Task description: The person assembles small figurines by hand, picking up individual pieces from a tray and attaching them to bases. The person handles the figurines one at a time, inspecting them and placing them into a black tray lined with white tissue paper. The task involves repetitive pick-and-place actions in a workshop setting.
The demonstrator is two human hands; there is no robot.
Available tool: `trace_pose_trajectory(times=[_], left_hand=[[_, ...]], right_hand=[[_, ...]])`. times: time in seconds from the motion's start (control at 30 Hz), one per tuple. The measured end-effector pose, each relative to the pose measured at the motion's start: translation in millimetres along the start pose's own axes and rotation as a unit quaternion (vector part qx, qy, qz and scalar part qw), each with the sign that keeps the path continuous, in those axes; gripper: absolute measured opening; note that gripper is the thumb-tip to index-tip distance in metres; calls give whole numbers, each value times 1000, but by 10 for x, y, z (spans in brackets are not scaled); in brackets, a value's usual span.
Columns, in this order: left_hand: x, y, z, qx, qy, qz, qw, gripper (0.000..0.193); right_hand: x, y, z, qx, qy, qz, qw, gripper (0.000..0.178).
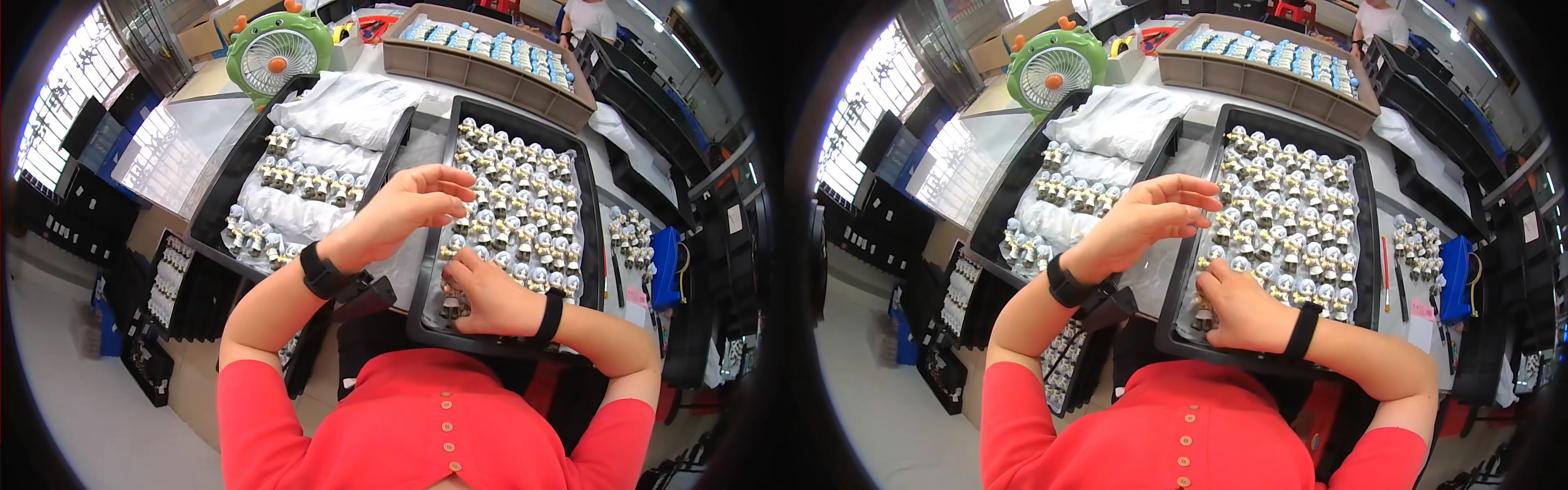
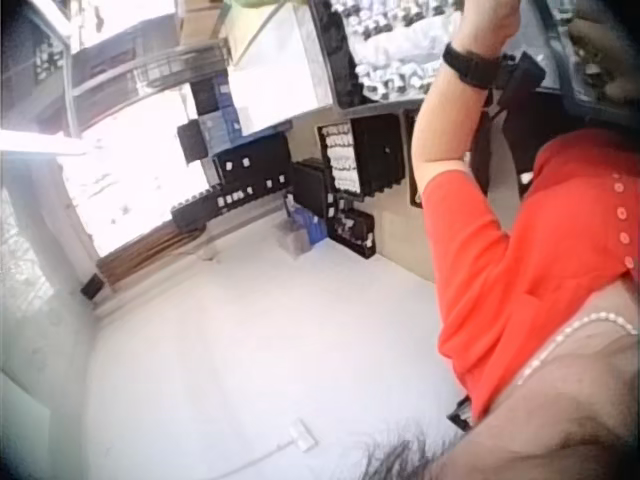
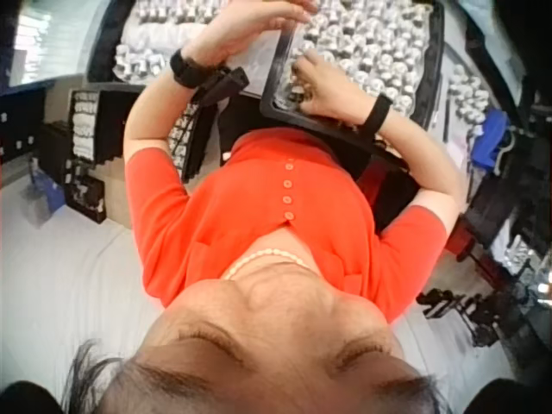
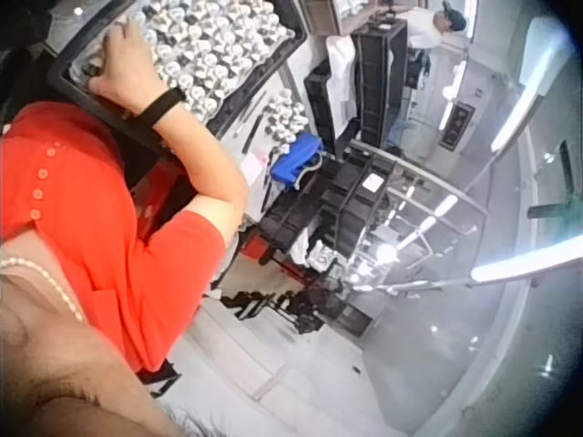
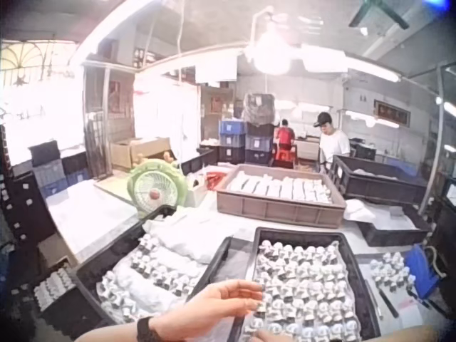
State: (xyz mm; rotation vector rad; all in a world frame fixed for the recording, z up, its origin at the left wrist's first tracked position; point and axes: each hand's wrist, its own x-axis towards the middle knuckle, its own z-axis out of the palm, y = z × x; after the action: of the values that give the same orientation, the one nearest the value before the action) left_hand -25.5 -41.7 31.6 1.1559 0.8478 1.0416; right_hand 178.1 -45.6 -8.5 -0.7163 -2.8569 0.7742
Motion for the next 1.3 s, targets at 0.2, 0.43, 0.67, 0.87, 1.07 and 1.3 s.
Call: trace_pose_trajectory(times=[0.2, 0.43, 0.67, 0.87, 1.07, 1.3], left_hand=[[286, -25, 120, 1, 34, 38, 999, 36], [433, -268, 246, -106, 62, -15, 992, 47], [450, -373, 201, -65, 48, 15, 997, 56], [441, -380, 214, -30, 51, 51, 997, 57], [445, -403, 205, -35, 49, 48, 997, 59], [446, -494, 207, -54, 45, 37, 997, 64]], right_hand=[[105, 103, -494, 86, 205, -88, 971, 61], [276, 575, -432, 151, 328, -1, 932, 72], [234, 613, -450, 167, 299, -38, 939, 83], [209, 622, -471, 176, 298, -43, 937, 87], [228, 684, -429, 210, 294, -35, 932, 87], [217, 709, -400, 218, 291, -12, 931, 83]])
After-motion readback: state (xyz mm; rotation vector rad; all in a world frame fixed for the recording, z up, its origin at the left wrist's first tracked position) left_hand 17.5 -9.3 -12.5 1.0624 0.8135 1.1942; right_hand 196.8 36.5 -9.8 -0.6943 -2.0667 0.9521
